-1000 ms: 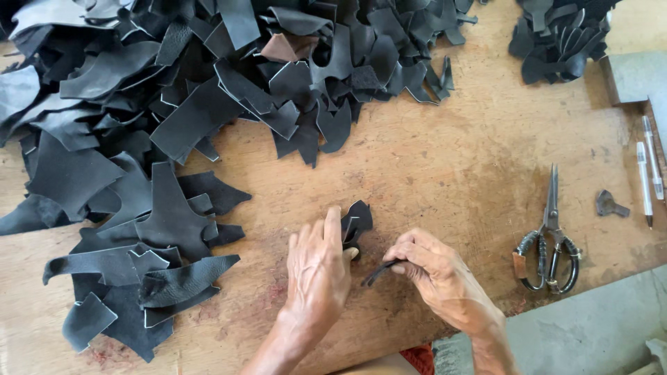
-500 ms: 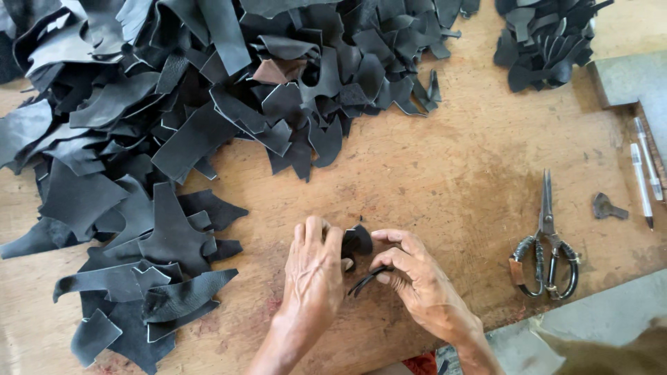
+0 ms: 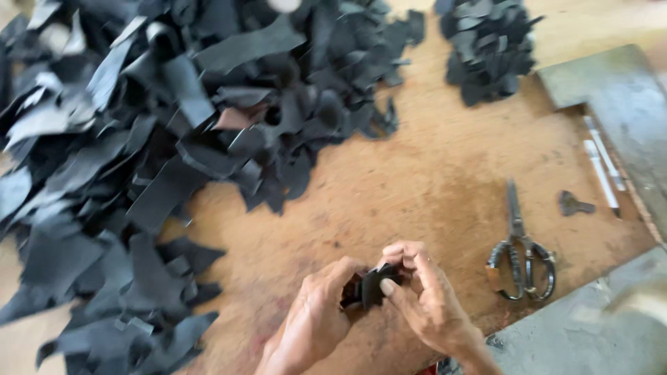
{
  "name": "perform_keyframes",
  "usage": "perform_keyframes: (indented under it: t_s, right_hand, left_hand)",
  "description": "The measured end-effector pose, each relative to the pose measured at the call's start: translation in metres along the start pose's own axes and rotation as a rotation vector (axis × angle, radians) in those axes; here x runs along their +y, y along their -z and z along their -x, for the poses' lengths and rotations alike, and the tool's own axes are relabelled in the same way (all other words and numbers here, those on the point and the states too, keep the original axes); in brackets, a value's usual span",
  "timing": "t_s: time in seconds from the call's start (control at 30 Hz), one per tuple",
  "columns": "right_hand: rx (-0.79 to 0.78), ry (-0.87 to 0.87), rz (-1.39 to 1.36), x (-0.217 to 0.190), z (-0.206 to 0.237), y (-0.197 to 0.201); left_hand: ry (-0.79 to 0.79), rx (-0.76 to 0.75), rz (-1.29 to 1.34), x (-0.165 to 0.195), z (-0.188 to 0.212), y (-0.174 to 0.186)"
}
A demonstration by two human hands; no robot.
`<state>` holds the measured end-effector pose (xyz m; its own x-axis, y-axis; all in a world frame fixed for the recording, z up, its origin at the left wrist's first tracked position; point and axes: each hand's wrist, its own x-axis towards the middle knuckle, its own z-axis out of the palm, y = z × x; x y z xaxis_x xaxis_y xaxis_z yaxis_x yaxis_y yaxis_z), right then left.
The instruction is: The person cuts and trims black leather pieces with scissors, then gathers and stacks the cut pieces on the workbench. They then use a small knife to trim and clean the edges of individual leather pieces one at a time, setting each finished piece aside.
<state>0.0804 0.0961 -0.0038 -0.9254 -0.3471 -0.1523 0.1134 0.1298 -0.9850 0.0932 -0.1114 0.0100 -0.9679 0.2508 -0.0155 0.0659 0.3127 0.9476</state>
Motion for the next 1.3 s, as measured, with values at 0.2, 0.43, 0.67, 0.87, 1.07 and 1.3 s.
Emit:
perform_keyframes:
  t_s: [0.2, 0.43, 0.67, 0.87, 1.07, 1.3]
  right_hand:
    - [0.007, -0.240, -0.025, -0.008, 0.006, 0.046]
    - [0.149, -0.207, 0.152, 0.034, -0.035, 0.080]
    - [0.628, 0.084, -0.116, 0.011, -0.097, 0.157]
    - [0.542, 0.105, 0.305, 0.009, -0.072, 0.123]
    - [0.455, -0.014, 0.375, -0.013, -0.025, 0.084]
    - [0.322, 0.265, 0.573, -0.051, 0.005, 0.052]
  left_hand:
    - [-0.117, -0.098, 0.019, 0.010, -0.041, -0.016]
    - [-0.208, -0.102, -0.095, -0.009, -0.085, -0.040]
    - [-0.222, 0.060, -0.239, -0.016, -0.091, -0.038]
    - [-0.210, 0.337, -0.415, -0.036, -0.063, -0.024]
    - [-0.042, 0.327, -0.816, -0.061, -0.021, -0.016]
    - [0.092, -0.185, -0.024, -0.029, 0.002, -0.092]
